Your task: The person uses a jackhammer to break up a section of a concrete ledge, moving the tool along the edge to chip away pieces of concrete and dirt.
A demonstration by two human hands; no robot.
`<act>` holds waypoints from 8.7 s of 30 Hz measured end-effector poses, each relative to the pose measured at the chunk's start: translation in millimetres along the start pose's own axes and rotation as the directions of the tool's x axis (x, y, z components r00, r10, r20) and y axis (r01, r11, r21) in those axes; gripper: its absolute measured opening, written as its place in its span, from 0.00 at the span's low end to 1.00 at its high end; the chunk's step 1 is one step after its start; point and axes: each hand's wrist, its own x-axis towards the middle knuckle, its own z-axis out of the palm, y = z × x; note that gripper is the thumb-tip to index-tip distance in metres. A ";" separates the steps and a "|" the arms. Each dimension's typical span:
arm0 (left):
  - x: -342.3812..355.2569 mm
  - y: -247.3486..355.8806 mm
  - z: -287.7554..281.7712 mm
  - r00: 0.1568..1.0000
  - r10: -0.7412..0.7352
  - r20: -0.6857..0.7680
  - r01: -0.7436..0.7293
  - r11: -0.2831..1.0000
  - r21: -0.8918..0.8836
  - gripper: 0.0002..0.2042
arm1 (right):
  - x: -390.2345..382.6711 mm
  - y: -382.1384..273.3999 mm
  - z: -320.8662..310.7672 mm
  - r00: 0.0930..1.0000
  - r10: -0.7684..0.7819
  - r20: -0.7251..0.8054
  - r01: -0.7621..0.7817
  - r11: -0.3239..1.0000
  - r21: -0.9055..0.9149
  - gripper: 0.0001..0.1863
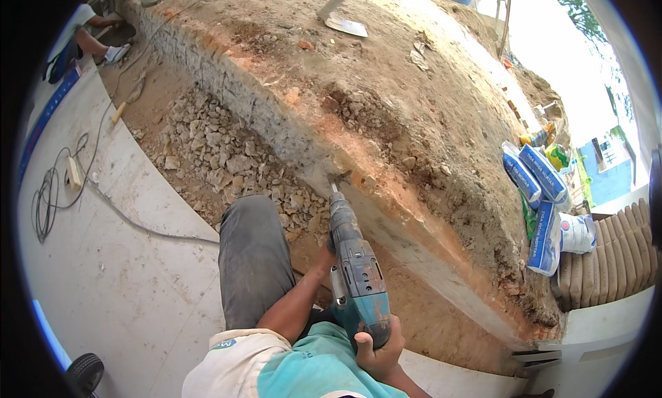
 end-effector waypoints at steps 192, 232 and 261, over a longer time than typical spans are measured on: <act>38.8 254.0 121.4 0.994 -0.095 0.053 0.109 0.874 -0.474 0.14 | 246.3 -236.4 -78.7 0.953 0.051 0.297 0.060 0.934 -0.353 0.27; 67.9 244.0 119.9 0.970 -0.217 0.110 0.243 0.888 -0.390 0.16 | 280.7 -215.5 -77.7 0.961 0.010 0.276 0.113 0.897 -0.427 0.27; 22.7 186.1 81.8 0.997 0.066 0.051 -0.037 0.898 -0.438 0.13 | 156.7 -197.3 -54.7 0.987 0.051 0.149 -0.009 0.963 -0.268 0.28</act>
